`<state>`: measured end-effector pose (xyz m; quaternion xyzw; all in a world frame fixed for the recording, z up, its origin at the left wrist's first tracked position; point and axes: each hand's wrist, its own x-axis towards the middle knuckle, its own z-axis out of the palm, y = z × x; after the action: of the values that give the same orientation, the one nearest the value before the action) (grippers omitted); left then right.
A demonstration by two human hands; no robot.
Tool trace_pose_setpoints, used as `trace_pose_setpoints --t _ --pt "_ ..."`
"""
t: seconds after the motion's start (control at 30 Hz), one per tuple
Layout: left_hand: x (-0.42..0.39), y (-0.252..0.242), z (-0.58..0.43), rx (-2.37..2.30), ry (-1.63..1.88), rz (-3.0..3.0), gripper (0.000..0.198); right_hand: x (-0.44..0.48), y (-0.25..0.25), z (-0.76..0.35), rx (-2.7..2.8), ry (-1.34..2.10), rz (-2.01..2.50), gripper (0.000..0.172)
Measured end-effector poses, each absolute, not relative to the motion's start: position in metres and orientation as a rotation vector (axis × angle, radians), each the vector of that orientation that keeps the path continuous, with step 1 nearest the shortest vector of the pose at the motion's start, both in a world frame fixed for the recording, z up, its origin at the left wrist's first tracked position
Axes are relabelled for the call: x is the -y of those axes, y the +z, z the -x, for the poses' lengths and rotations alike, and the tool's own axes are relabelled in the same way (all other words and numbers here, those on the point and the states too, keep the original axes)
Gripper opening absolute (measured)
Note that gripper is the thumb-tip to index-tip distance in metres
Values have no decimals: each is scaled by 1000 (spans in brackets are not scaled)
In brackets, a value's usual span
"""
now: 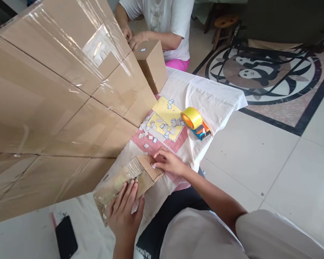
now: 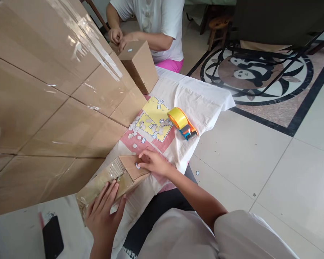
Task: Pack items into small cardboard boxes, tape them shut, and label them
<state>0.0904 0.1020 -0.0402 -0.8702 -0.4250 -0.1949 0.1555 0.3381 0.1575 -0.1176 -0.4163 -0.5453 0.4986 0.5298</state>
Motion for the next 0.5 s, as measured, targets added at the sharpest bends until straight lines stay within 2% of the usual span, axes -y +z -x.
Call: trace_pose_setpoints --t 0.07,0.23,0.5 --pt "-103 -40 -91 1219 -561 2489 53 -144 -121 -326 1209 1138 1011 18" --pt "-107 -40 -92 1208 -558 2489 56 -123 -131 -303 1088 1121 988 34" --pt "-106 -42 -87 1170 -535 2494 62 -96 -122 -316 1331 1166 981 51"
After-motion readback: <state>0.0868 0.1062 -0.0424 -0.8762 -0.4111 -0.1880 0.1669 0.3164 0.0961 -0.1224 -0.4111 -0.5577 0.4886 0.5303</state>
